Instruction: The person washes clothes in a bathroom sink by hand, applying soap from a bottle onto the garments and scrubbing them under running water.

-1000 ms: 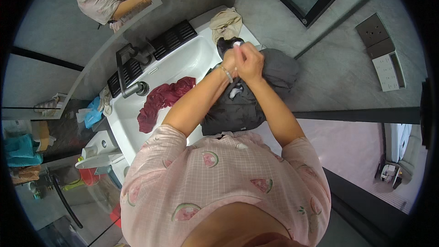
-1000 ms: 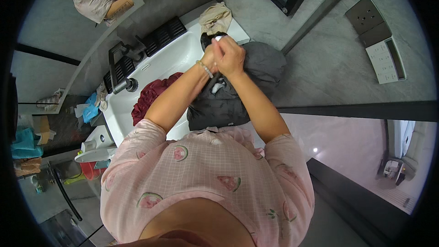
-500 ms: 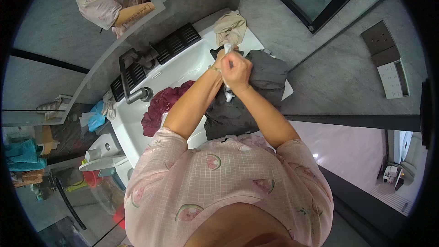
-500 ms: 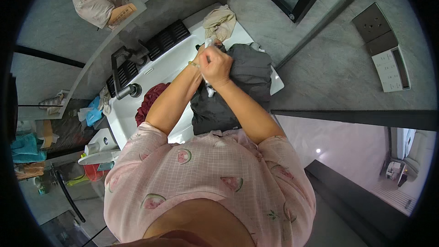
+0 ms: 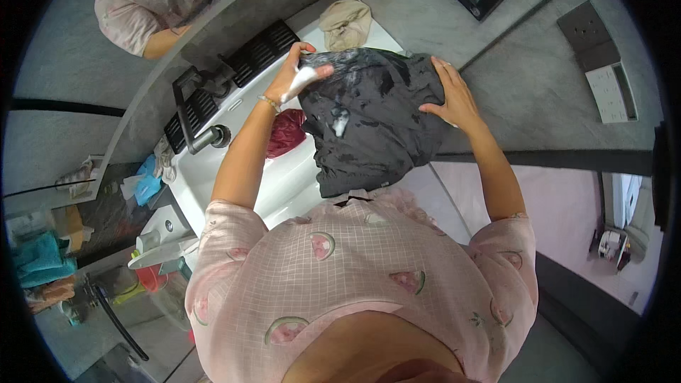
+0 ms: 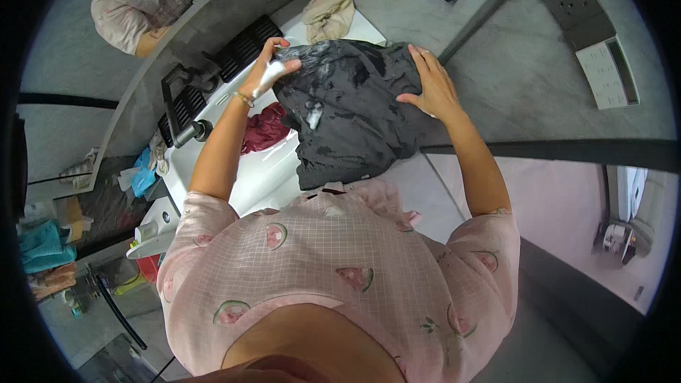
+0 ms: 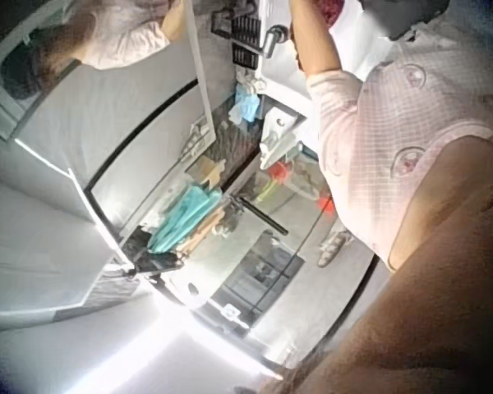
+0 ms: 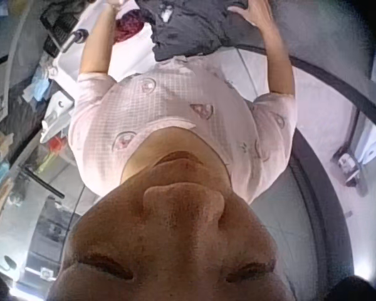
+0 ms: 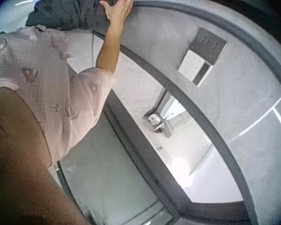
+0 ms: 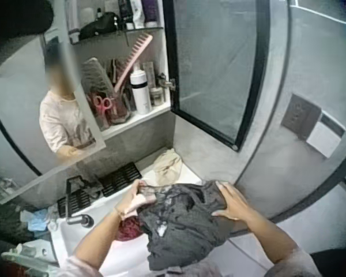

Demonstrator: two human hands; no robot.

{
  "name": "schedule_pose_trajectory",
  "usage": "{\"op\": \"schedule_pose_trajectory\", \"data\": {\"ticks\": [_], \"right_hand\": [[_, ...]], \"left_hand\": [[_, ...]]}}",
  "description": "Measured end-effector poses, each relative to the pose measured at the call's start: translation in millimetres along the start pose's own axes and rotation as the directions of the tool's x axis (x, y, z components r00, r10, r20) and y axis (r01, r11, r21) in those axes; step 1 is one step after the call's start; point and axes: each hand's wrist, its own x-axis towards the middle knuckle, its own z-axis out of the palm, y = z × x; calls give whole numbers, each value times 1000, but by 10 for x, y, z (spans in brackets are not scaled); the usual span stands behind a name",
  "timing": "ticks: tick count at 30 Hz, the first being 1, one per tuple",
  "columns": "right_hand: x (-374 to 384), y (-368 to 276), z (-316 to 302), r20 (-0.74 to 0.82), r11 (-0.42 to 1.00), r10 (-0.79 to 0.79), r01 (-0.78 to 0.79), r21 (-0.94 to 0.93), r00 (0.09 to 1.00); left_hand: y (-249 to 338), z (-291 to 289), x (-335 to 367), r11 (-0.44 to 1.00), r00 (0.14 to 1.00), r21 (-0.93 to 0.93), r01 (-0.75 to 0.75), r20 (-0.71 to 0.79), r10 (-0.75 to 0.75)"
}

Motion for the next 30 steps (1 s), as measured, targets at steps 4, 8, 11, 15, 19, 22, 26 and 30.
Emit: {"op": "schedule_pose_trajectory", "data": {"ticks": [4,8,11,15,19,22,26,30], "right_hand": [[-354,458,190,-54,999,43,-43,3,998],[-352,299,-35,149,746,273,-307,591,951],[-239,174,-165,134,418,218,-217,882,967],[233,-953,-221,-463,897,129,95,431,877],[616,-1531,331,-650,930,118,146,338,751],[833,-1122,215,-533,826,483,-161,540,695],[814,-1716,982,-636,885,161,174,431,755],[856,-1172,300,-435,797,487,-181,576,758]], "left_hand": [[-149,52,-212,780,968,581,-232,214,128],[-164,158,-221,977,955,-16,-214,208,213],[-37,244,-181,486,904,-766,420,305,-300],[641,697,-148,298,916,-879,372,295,-272],[-100,1444,-40,123,957,-992,-34,3,289],[374,1606,-110,405,923,-884,234,71,-378],[-92,1406,137,-550,573,-825,-132,-516,637],[267,1522,-255,643,977,-766,3,-135,-166]]}}
